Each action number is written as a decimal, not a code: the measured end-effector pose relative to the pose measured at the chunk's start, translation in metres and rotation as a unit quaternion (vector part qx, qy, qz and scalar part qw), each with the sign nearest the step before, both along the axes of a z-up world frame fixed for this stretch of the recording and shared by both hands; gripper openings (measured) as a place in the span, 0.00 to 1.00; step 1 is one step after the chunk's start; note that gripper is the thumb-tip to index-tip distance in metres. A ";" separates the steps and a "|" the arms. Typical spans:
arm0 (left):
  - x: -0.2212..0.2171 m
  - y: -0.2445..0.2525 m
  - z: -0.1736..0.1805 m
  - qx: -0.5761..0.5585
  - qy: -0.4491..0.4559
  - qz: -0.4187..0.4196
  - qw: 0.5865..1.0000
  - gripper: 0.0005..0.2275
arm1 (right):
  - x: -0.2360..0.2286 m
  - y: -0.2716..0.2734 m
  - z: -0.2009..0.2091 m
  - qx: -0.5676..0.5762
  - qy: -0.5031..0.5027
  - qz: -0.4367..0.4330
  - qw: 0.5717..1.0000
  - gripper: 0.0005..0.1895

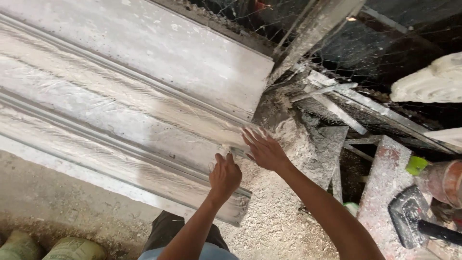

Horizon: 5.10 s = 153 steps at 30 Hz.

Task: The person scoops a white paste from a bucket and spreads it onto a long, corrugated surface using a small trowel. They then use their hands to smooth and rub the paste into the grooves of the surface. The person repeatedly scoops more paste and continues smoothing the surface.

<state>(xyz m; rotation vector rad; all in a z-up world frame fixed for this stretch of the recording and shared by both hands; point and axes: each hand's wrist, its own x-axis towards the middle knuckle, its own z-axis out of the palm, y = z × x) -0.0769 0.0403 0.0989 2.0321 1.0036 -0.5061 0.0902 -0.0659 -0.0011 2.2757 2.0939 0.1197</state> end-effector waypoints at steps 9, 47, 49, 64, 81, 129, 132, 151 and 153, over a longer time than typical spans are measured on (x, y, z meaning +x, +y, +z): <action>-0.022 0.086 -0.011 0.039 0.025 0.036 0.998 0.19 | -0.038 0.148 0.008 -0.073 0.061 0.030 0.995 0.38; -0.301 1.009 -0.050 0.276 0.028 0.086 0.957 0.17 | -0.340 1.114 0.039 -0.110 0.022 0.045 0.993 0.39; -0.318 1.069 -0.042 0.275 0.032 0.096 0.956 0.17 | -0.358 1.176 0.048 -0.118 0.027 0.046 0.992 0.40; -0.458 1.514 -0.035 0.288 0.033 0.105 0.951 0.14 | -0.503 1.626 0.054 -0.152 0.014 0.041 0.987 0.38; -0.568 1.974 -0.034 0.269 0.086 0.035 0.959 0.14 | -0.631 2.042 0.032 -0.085 -0.084 0.046 0.992 0.34; -0.357 1.165 0.032 0.276 -0.210 -0.112 0.931 0.14 | -0.394 1.186 0.047 -0.018 0.115 -0.265 0.957 0.31; -0.358 1.087 0.013 0.248 -0.225 -0.016 0.942 0.15 | -0.371 1.096 0.047 -0.116 0.043 -0.291 0.949 0.38; -0.371 0.603 -0.020 0.224 -0.440 0.210 0.844 0.15 | -0.204 0.526 0.035 -0.157 -0.044 -0.359 0.919 0.37; -0.369 0.557 -0.037 0.251 -0.454 0.197 0.832 0.11 | -0.188 0.468 0.033 -0.166 -0.046 -0.369 0.913 0.37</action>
